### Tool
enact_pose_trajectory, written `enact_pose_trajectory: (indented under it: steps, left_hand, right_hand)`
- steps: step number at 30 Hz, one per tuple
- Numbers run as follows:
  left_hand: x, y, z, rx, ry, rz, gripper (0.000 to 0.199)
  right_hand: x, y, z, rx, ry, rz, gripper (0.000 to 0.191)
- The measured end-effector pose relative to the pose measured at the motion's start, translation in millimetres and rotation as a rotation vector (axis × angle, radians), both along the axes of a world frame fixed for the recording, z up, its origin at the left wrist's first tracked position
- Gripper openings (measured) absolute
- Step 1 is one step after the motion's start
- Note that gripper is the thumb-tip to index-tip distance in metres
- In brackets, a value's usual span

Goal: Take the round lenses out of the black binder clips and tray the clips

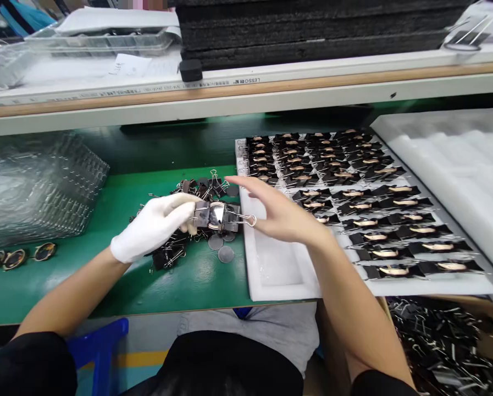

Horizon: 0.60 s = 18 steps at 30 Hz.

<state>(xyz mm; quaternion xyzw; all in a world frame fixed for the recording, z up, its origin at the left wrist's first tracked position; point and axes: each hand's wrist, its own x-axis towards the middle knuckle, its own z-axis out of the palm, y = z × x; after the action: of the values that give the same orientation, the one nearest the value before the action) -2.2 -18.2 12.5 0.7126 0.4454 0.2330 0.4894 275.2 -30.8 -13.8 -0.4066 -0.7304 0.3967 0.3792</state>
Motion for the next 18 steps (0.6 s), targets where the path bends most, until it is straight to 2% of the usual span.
enact_pose_trajectory:
  steps: [2, 4, 6, 8, 11, 14, 18]
  left_hand:
    - [-0.1, -2.9, -0.2, 0.167, 0.062, 0.027, 0.035]
    - [0.5, -6.2, -3.4, 0.262, 0.101, 0.033, 0.036]
    - [1.2, -10.2, -7.5, 0.329, 0.143, 0.005, 0.036]
    - [1.1, -14.7, -10.4, 0.382, 0.19, -0.036, 0.038]
    - [-0.5, -20.6, -11.7, 0.403, 0.252, -0.135, 0.041]
    - [-0.3, -24.2, -14.0, 0.401, 0.307, -0.225, 0.039]
    - [4.8, -29.6, -21.9, 0.464, 0.309, -0.332, 0.042]
  right_hand:
    - [13.5, -0.9, 6.3, -0.083, 0.021, -0.072, 0.06]
    - [14.1, -8.9, 13.1, -0.12, 0.094, -0.155, 0.042]
    - [2.5, -23.1, 18.8, -0.122, 0.049, -0.19, 0.034]
    - [-13.9, -39.3, 20.7, -0.132, -0.098, -0.188, 0.035]
    - [-31.2, -58.3, 13.7, -0.196, -0.212, -0.204, 0.029]
    - [-35.2, -69.9, 1.8, -0.289, -0.163, -0.238, 0.026]
    - [-30.3, -84.0, 0.5, -0.257, -0.164, -0.198, 0.01]
